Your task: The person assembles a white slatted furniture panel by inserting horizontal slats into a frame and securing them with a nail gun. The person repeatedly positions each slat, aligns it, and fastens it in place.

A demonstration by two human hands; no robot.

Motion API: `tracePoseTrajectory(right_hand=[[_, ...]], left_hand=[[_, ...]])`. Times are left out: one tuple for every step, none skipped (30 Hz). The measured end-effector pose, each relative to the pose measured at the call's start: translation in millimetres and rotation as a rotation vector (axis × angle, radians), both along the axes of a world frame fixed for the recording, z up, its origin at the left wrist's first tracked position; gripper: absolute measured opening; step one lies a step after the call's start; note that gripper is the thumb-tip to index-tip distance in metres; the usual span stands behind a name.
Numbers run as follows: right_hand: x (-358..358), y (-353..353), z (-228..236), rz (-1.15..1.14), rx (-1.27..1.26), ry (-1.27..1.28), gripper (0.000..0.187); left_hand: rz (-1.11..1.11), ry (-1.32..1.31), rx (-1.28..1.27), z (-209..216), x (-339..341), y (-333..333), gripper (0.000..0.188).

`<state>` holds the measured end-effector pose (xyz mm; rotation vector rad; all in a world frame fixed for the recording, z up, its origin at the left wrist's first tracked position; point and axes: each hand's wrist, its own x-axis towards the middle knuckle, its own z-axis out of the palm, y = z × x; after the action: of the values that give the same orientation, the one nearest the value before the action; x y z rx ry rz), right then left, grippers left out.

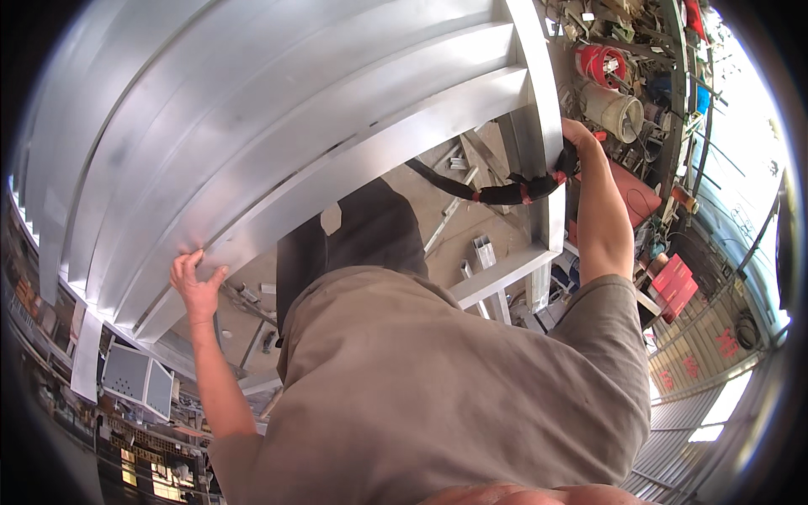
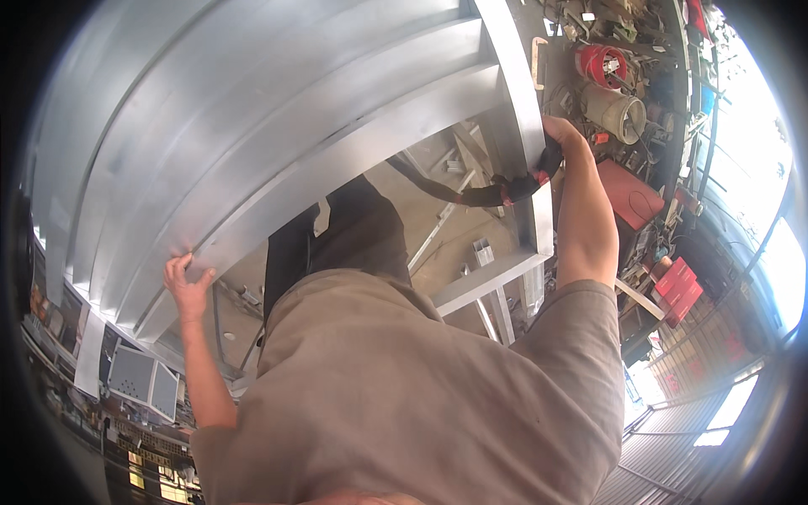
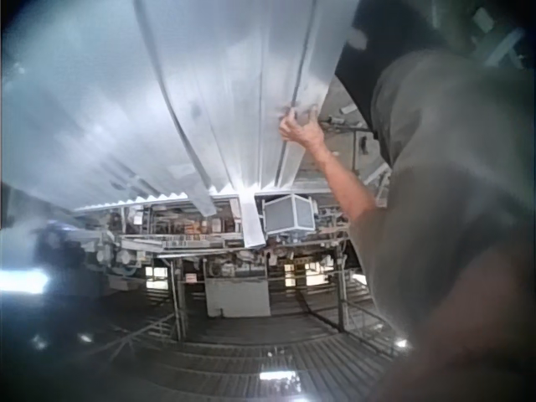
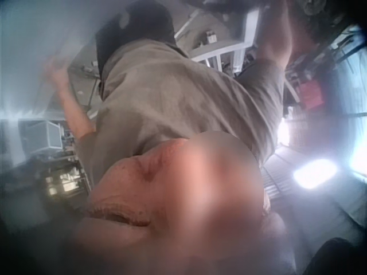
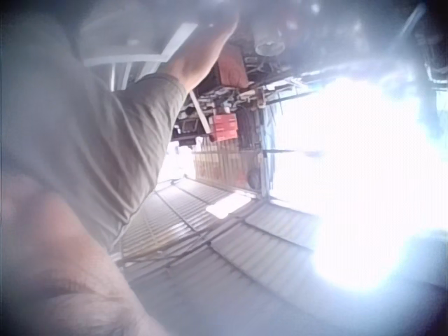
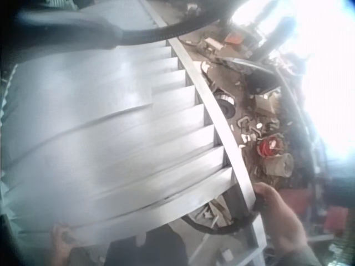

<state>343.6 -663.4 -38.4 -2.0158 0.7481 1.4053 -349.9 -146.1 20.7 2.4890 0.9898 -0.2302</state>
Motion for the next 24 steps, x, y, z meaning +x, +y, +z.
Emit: tracePoseTrajectory(right_hand=[[-3,0,0,-0.005,0.013,-0.032,0.031],[-5,-3,2,-0.009,-0.012,-0.086,0.03],[-7,-7,12,-0.044,0.058,-0.143,0.028],[-13,-14,31,-0.077,0.091,-0.224,0.027],[-22,-21,52,-0.111,0.125,-0.306,0.026],[-33,-22,69,-0.193,0.128,-0.445,0.025],[-43,-23,88,-0.265,0.144,-0.578,0.026],[-54,-25,114,-0.326,0.21,-0.586,0.03],[-62,-25,142,-0.398,0.24,-0.6,0.034],[-72,-23,167,-0.424,0.351,-0.605,0.036],[-80,-21,194,-0.477,0.41,-0.619,0.037],[-84,-14,219,-0.465,0.416,-0.615,0.041],[-88,-4,237,-0.39,0.394,-0.689,0.04],[-89,6,254,-0.306,0.362,-0.779,0.038],[-93,19,267,-0.18,0.35,-0.884,0.037],[-96,29,280,-0.141,0.361,-0.947,0.026],[-103,40,288,-0.046,0.407,-1.023,0.027],[-110,51,297,0.034,0.425,-1.116,0.028],[-117,61,306,0.115,0.441,-1.206,0.029],[-124,70,317,0.237,0.429,-1.246,0.043],[-131,78,327,0.258,0.437,-1.269,0.044],[-137,88,334,0.293,0.46,-1.294,0.045],[-143,96,341,0.321,0.469,-1.328,0.046],[-144,106,342,0.277,0.541,-1.425,0.051]], left_hand=[[0.0,0.003,0.002,-1,-2,2,0.064],[0.0,0.006,0.004,-1,-1,1,0.064],[-0.004,-0.001,0.01,-1,-2,2,0.064],[0.001,0.004,0.007,-2,-2,3,0.064],[0.003,0.002,0.006,-2,-2,3,0.064],[0.006,-0.002,0.005,-2,-3,3,0.063],[0.007,0.0,0.01,-2,-3,2,0.063],[0.007,0.0,0.013,-2,-3,2,0.062],[0.009,-0.016,0.015,-2,-2,1,0.062],[0.019,0.0,0.013,-2,-2,0,0.061],[0.025,0.006,0.007,-2,-1,0,0.061],[0.033,0.013,0.004,-2,-1,-1,0.06],[0.036,0.01,0.013,-2,-1,-1,0.06],[0.037,0.007,0.02,-2,0,-1,0.06],[0.038,0.006,0.025,-2,-1,-1,0.059],[0.036,0.003,0.021,-2,0,-2,0.059],[0.034,-0.002,0.019,-2,-1,-1,0.059],[0.028,-0.027,0.026,-2,-1,-1,0.059],[0.039,-0.018,0.027,-3,-1,-1,0.058],[0.039,-0.025,0.029,-3,-1,-1,0.058],[0.041,-0.034,0.032,-3,-1,-2,0.058],[0.046,-0.042,0.036,-4,-1,-2,0.058],[0.046,-0.046,0.036,-4,-1,-2,0.058],[0.046,-0.049,0.034,-4,-2,-2,0.058]])
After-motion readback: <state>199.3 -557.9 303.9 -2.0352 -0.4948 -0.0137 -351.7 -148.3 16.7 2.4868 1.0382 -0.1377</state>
